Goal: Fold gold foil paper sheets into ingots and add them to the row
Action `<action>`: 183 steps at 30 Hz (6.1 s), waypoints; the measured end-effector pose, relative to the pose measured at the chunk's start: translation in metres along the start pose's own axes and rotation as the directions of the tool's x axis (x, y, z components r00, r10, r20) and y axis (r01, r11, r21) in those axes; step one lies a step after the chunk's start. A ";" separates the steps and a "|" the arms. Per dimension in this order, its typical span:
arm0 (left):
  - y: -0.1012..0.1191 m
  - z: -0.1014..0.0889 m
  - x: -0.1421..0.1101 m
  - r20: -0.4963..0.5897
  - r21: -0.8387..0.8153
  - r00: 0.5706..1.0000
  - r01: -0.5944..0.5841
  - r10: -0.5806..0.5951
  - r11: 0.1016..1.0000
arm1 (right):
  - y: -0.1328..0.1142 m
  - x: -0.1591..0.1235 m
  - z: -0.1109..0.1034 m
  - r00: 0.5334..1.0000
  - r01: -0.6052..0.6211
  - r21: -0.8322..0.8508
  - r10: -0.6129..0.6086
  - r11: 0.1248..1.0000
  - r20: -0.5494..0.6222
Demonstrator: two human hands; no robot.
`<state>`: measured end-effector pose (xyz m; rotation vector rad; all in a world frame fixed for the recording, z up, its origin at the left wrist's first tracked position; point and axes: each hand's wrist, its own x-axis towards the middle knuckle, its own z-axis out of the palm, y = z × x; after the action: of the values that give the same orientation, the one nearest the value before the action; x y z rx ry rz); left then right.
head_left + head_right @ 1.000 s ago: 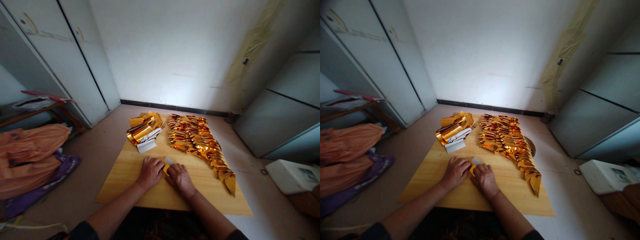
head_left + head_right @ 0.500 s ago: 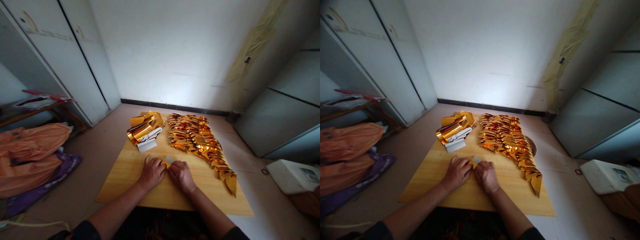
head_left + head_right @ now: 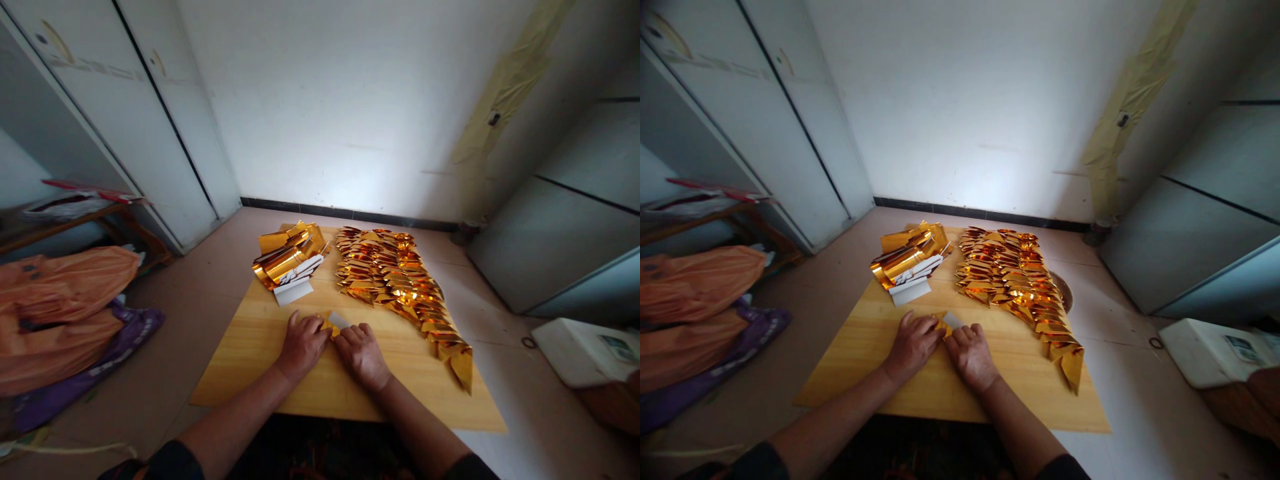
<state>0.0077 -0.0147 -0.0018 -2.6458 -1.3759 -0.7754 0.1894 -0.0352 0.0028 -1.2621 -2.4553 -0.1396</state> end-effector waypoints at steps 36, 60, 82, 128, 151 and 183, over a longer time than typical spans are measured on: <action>-0.009 -0.009 -0.014 0.219 0.026 0.968 -0.127 0.119 0.992 | 0.005 0.014 0.006 0.889 -0.454 0.227 0.456 0.862 0.048; 0.005 -0.016 -0.011 0.216 0.014 0.976 -0.002 -0.001 1.000 | 0.020 0.010 0.021 0.875 -0.438 0.429 0.485 0.790 0.002; -0.008 -0.003 0.020 0.362 -0.236 0.925 0.210 -0.115 0.949 | 0.020 -0.008 -0.005 0.983 -0.179 0.337 0.153 0.924 0.105; -0.009 -0.006 0.018 0.396 -0.245 0.912 0.215 -0.104 0.945 | 0.033 0.027 0.001 0.968 -0.188 0.435 0.092 0.881 0.231; -0.013 -0.004 0.018 0.448 -0.212 0.893 0.162 -0.052 0.964 | 0.022 0.023 0.022 0.945 -0.326 0.402 0.307 0.856 0.112; -0.013 -0.007 0.021 0.476 -0.203 0.877 0.178 -0.062 0.963 | 0.013 0.022 0.018 0.907 -0.407 0.481 0.404 0.777 0.115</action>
<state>0.0053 0.0072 0.0116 -3.1096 -1.6584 -0.3326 0.1832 -0.0065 -0.0067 -1.4936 -1.9620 0.5787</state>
